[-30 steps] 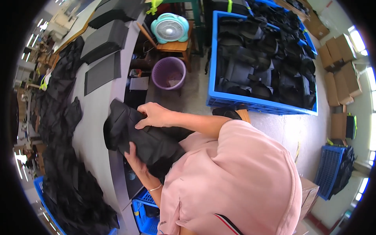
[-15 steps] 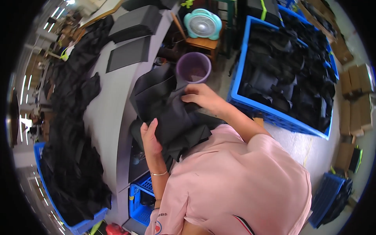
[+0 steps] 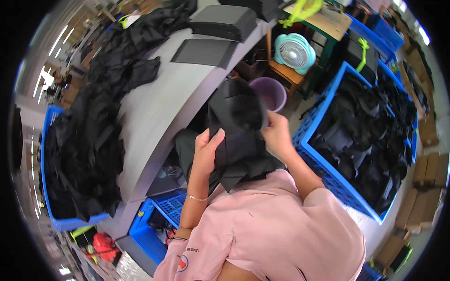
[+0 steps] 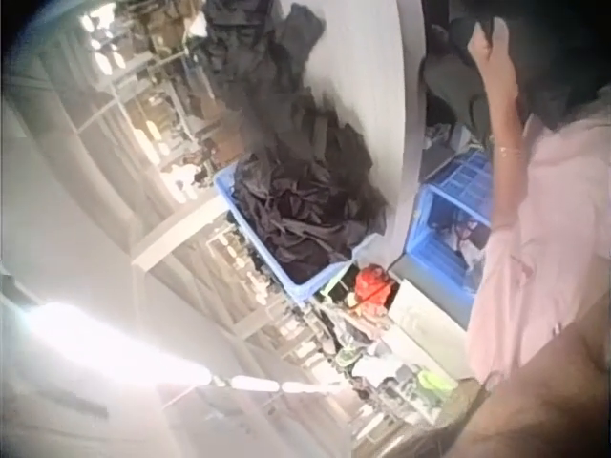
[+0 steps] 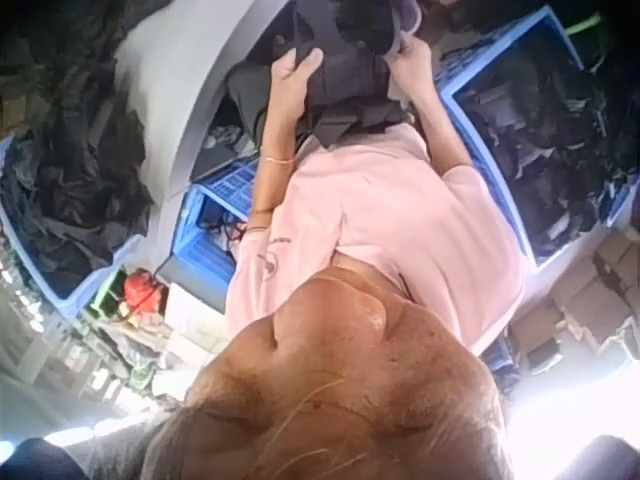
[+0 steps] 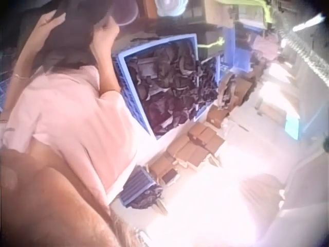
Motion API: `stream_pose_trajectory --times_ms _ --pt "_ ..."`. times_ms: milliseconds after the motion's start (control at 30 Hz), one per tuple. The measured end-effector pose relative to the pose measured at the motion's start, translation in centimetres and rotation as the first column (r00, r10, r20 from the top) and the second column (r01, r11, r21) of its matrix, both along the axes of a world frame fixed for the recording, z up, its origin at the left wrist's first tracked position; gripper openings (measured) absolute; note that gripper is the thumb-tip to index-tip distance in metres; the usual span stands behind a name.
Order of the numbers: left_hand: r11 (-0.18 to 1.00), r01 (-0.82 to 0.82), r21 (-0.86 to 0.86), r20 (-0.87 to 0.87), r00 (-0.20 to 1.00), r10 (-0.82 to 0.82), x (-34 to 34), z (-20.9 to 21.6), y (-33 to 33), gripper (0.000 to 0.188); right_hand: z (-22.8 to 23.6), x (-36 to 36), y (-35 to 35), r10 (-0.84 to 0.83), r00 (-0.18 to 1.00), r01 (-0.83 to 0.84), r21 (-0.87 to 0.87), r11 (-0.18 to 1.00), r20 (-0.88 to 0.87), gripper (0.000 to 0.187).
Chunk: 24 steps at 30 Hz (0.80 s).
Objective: Inspecting and handling black fabric components at a workstation in a textile factory.
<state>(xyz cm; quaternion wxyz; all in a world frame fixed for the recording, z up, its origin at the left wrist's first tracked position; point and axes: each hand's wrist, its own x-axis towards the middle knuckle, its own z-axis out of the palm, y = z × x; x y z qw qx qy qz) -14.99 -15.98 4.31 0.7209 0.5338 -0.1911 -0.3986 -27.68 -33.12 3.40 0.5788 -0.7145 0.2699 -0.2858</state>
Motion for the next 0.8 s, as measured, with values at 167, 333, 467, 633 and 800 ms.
stream_pose_trajectory --times_ms 167,333,467,633,800 --pt "0.993 -0.121 0.014 -0.06 0.991 0.122 0.8 -2.0 -0.1 0.043 -0.5 -4.9 -6.1 -0.144 0.99 0.144 0.029 0.989 -0.004 0.031" --pt "0.974 -0.207 0.094 -0.073 0.974 0.214 2.8 -5.1 3.3 0.04 -0.2 -19.5 -14.9 -0.3 0.941 0.309 0.033 0.951 -0.155 0.037" --pt "0.933 -0.33 0.142 -0.117 0.931 0.347 4.2 -7.5 6.5 0.037 0.2 -34.6 -21.7 -0.448 0.827 0.444 -0.094 0.891 -0.339 0.042" --pt "0.887 -0.433 0.162 -0.177 0.871 0.458 4.7 -10.0 9.0 0.039 0.0 -43.3 -26.3 -0.785 0.138 0.081 -0.783 0.617 -0.604 0.061" --pt "0.873 -0.48 0.084 -0.292 0.826 0.482 5.3 -11.9 9.1 0.036 -5.3 -24.7 -26.1 -0.713 0.675 -0.105 -0.982 0.16 -0.188 0.04"
